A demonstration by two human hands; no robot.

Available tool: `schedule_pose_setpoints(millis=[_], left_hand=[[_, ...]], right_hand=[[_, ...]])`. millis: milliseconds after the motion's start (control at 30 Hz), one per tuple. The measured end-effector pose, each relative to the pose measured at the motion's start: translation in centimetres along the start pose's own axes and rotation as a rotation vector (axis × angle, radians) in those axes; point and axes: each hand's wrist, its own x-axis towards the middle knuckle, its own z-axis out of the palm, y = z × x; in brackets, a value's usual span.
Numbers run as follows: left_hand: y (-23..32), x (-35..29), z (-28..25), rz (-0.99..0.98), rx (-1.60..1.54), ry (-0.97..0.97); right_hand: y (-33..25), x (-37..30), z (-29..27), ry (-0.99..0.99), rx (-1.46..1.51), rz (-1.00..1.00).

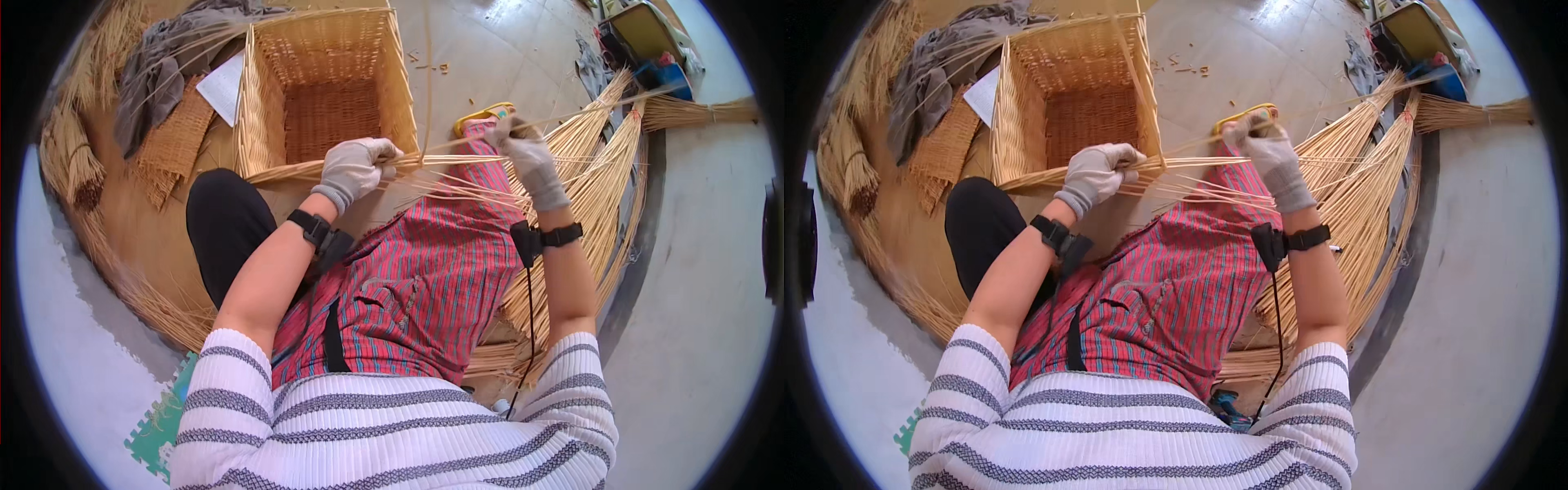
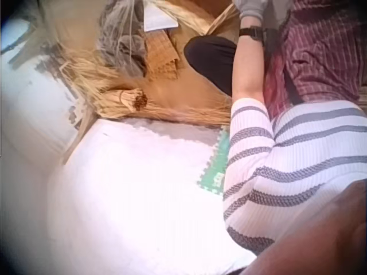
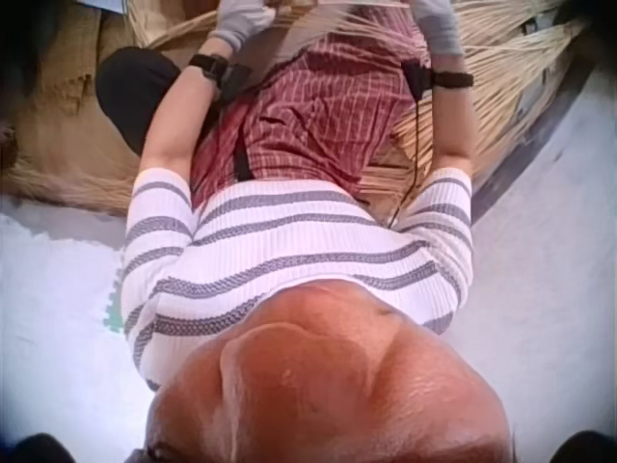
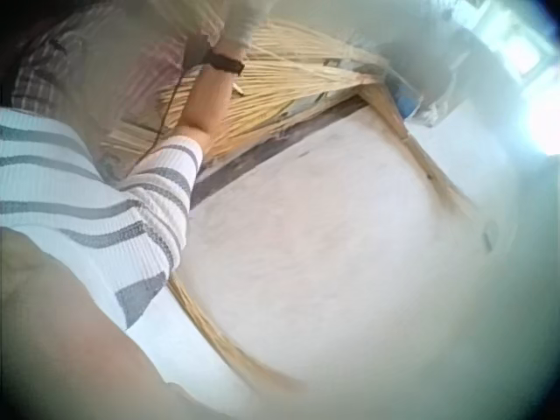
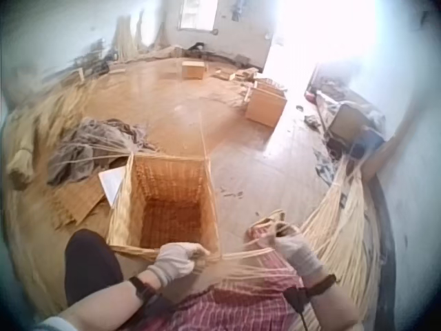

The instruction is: Weave a basket from natural reeds.

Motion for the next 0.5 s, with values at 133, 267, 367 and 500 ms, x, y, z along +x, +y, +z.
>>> schedule_pose_setpoints(millis=[133,267,367,500], left_hand=[[0.1,0.1,-0.3,0.045,0.038,-0.058],[0.1,-0.2,-0.4,0.299,0.279,-0.003],[0.1,-0.2,-0.5,0.287,0.325,-0.055],[0.4,-0.2,-0.6,0.281,0.349,-0.071]], right_hand=[[7.4,0.0,-2.0,0.199,0.212,0.388],[9.5,-0.2,-2.4,0.23,0.208,0.439],[8.3,0.2,-2.5,0.226,0.189,0.485],[7.2,0.8,-2.0,0.229,0.159,0.494]])
